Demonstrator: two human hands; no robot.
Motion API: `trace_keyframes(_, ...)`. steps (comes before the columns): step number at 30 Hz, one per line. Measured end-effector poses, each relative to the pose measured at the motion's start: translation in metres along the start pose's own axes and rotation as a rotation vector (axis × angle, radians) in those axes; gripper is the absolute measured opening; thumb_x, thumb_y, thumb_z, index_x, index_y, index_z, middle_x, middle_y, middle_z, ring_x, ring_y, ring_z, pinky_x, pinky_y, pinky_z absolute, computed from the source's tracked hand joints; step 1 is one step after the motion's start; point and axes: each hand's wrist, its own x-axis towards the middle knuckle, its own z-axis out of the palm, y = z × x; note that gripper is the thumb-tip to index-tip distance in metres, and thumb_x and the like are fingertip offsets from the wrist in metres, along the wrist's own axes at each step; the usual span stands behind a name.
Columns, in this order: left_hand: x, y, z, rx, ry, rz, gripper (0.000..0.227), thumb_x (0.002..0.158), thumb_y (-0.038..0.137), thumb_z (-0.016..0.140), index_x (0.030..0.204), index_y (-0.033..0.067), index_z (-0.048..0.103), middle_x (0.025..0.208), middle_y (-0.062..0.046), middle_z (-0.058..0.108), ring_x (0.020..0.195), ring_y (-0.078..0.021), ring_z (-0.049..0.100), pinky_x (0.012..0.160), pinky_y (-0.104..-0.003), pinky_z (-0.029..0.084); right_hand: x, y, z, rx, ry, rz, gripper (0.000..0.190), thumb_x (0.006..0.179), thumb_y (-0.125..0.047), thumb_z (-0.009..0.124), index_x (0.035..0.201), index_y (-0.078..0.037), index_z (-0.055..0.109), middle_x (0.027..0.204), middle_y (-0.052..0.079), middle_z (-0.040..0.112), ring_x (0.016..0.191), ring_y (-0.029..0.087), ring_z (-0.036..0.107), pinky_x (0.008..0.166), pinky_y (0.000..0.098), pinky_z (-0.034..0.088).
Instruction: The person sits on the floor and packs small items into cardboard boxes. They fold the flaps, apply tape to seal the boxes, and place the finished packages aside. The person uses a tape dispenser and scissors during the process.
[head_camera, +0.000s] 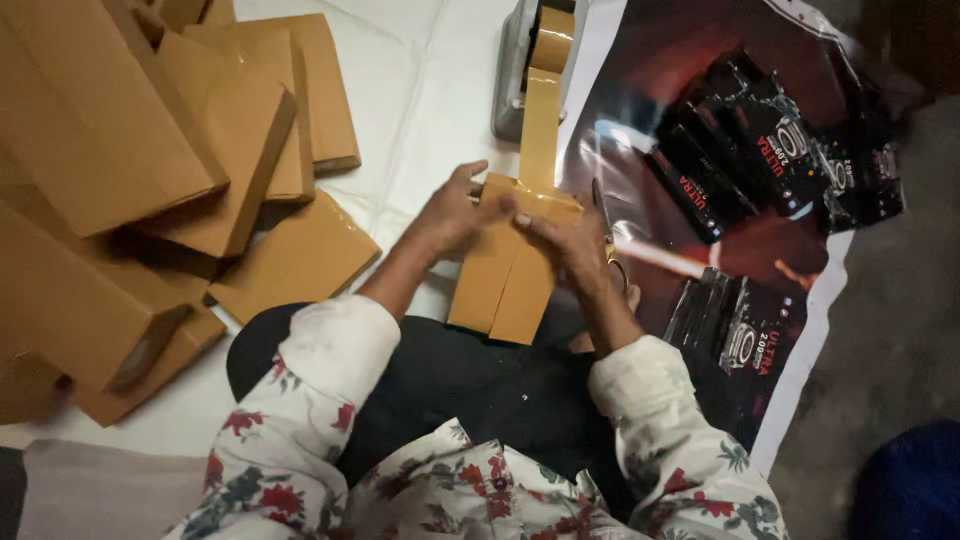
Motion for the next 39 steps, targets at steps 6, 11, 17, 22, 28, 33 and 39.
trace_keyframes(6, -0.025, 0.016, 0.016, -0.097, 0.046, 0.062, 0.100, 0.058, 0.060, 0.091, 0.131, 0.0007, 0.056, 0.121, -0.016, 0.070, 0.108, -0.0212, 0.070, 0.088, -0.034, 0.061, 0.008, 0.011, -0.004, -0.126, 0.019, -0.095, 0.063, 0.072, -0.019, 0.087, 0.124, 0.003, 0.057, 0.104, 0.015, 0.075, 0.088, 0.023, 0.075, 0.075, 0.0333, 0.064)
trace_keyframes(11, -0.022, 0.020, 0.017, 0.003, 0.092, 0.055, 0.089, 0.057, 0.052, 0.094, 0.122, 0.0018, 0.058, 0.109, -0.011, 0.073, 0.101, -0.0186, 0.072, 0.086, -0.033, 0.060, 0.000, -0.004, -0.010, -0.119, -0.113, -0.069, 0.061, 0.076, -0.021, 0.085, 0.125, 0.002, 0.057, 0.110, 0.014, 0.074, 0.097, 0.021, 0.073, 0.084, 0.0340, 0.062)
trace_keyframes(17, -0.020, 0.021, 0.009, 0.045, 0.119, 0.088, 0.083, 0.061, 0.054, 0.093, 0.115, 0.0024, 0.058, 0.107, -0.012, 0.074, 0.101, -0.0195, 0.073, 0.086, -0.033, 0.060, 0.001, -0.025, 0.002, 0.017, -0.142, -0.097, 0.065, 0.072, -0.023, 0.086, 0.124, -0.001, 0.054, 0.110, 0.012, 0.071, 0.099, 0.021, 0.071, 0.087, 0.0333, 0.060)
trace_keyframes(22, -0.014, 0.026, 0.006, 0.114, 0.100, 0.148, 0.082, 0.062, 0.056, 0.093, 0.112, 0.0042, 0.055, 0.105, -0.011, 0.073, 0.102, -0.0194, 0.070, 0.087, -0.035, 0.057, 0.004, -0.026, -0.003, -0.188, -0.089, -0.074, 0.065, 0.069, -0.032, 0.088, 0.118, 0.000, 0.058, 0.106, 0.011, 0.071, 0.099, 0.022, 0.071, 0.086, 0.0354, 0.059)
trace_keyframes(28, -0.012, 0.021, 0.008, 0.012, 0.049, 0.092, 0.075, 0.067, 0.061, 0.086, 0.107, 0.0071, 0.054, 0.099, -0.008, 0.071, 0.096, -0.0153, 0.068, 0.083, -0.033, 0.058, 0.003, -0.015, -0.003, -0.053, 0.034, 0.150, 0.087, 0.068, -0.039, 0.089, 0.138, -0.009, 0.047, 0.119, 0.013, 0.064, 0.107, 0.023, 0.068, 0.084, 0.0382, 0.061)
trace_keyframes(33, -0.011, 0.020, 0.010, -0.048, 0.093, 0.107, 0.068, 0.074, 0.062, 0.083, 0.096, 0.0046, 0.054, 0.087, -0.008, 0.068, 0.085, -0.0115, 0.067, 0.073, -0.029, 0.058, -0.001, -0.019, 0.005, -0.193, 0.017, 0.043, 0.076, 0.069, -0.040, 0.087, 0.127, -0.002, 0.055, 0.110, 0.017, 0.072, 0.097, 0.025, 0.074, 0.082, 0.0361, 0.063)
trace_keyframes(39, -0.016, 0.030, 0.013, -0.081, 0.139, 0.151, 0.056, 0.082, 0.051, 0.083, 0.089, 0.0048, 0.054, 0.083, -0.008, 0.061, 0.079, -0.0117, 0.060, 0.069, -0.030, 0.054, -0.002, -0.027, 0.002, -0.157, -0.033, -0.032, 0.059, 0.074, -0.040, 0.084, 0.113, -0.001, 0.063, 0.101, 0.015, 0.073, 0.091, 0.023, 0.073, 0.078, 0.0331, 0.060)
